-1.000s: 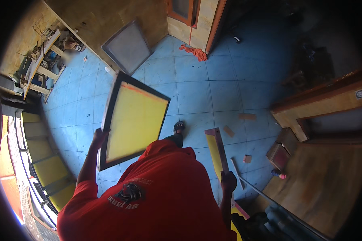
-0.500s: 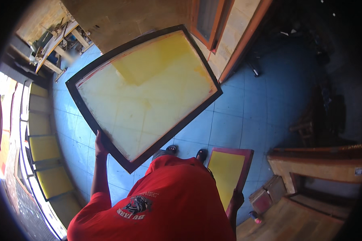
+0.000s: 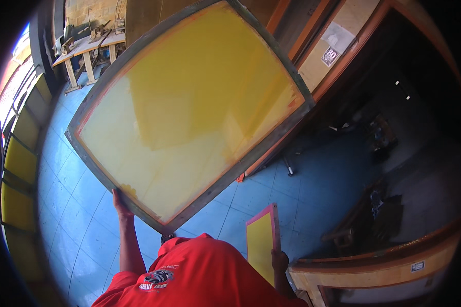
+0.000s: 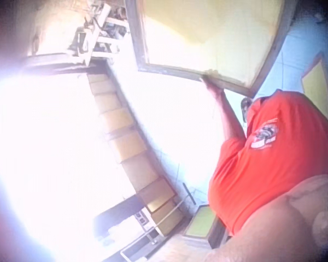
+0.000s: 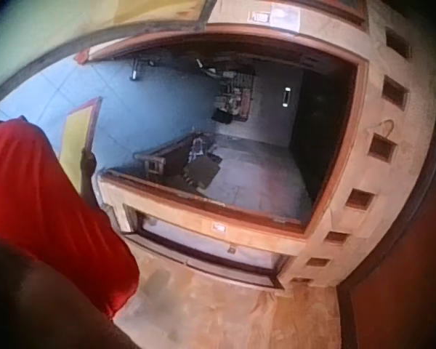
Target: The person carries two yellow screen-printing frames into a room and applies a liquid from a container into a trough, then wipes the surface of a screen with their hand.
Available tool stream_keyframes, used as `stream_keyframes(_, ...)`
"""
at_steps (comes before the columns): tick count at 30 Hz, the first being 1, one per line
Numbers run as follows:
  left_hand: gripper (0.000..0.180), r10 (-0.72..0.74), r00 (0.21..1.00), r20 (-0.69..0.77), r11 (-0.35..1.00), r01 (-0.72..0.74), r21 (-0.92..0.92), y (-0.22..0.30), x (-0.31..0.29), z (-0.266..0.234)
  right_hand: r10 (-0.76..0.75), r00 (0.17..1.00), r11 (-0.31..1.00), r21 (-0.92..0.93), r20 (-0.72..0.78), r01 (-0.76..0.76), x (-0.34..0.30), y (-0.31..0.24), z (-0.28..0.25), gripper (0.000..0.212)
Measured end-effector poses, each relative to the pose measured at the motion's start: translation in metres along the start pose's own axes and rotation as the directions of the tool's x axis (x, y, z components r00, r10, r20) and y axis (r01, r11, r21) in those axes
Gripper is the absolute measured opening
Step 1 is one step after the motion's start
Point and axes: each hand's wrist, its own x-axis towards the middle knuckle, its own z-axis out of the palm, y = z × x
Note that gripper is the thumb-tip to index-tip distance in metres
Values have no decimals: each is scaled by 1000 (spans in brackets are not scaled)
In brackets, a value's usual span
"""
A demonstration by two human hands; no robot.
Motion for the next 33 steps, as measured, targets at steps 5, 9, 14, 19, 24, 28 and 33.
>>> stream_keyframes(5, 51, 17, 996, 84, 990, -5, -141, -30, 62, 21, 8, 999, 999, -41, -41, -10, -14, -29, -26, 51)
stream_keyframes(9, 54, 12, 996, 92, 978, 7, -208, -34, 100, 47, 70, 991, 998, 10, -118, -69, -34, -49, -31, 52)
stream_keyframes(14, 55, -8, 994, 112, 955, 40, -293, -41, 136, 80, 106, 964, 993, -16, -244, -113, -67, -56, -19, 53)
stream_keyframes(19, 52, -3, 988, 154, 939, 56, -340, -37, 164, 95, 221, 947, 973, -12, -235, -230, -94, -73, -5, 58)
stream_keyframes(24, 51, -61, 983, 176, 928, 121, -352, -46, 174, 102, 148, 983, 972, -169, -106, -165, -125, -46, 28, 47)
stream_keyframes(28, 53, -103, 968, 231, 908, 186, -375, -43, 179, 103, -4, 1000, 957, -290, 14, 8, -138, -29, 61, 41)
stream_keyframes(33, 55, -140, 966, 215, 906, 213, -366, -50, 179, 109, -173, 982, 896, -402, 72, 187, -157, -15, 91, 34)
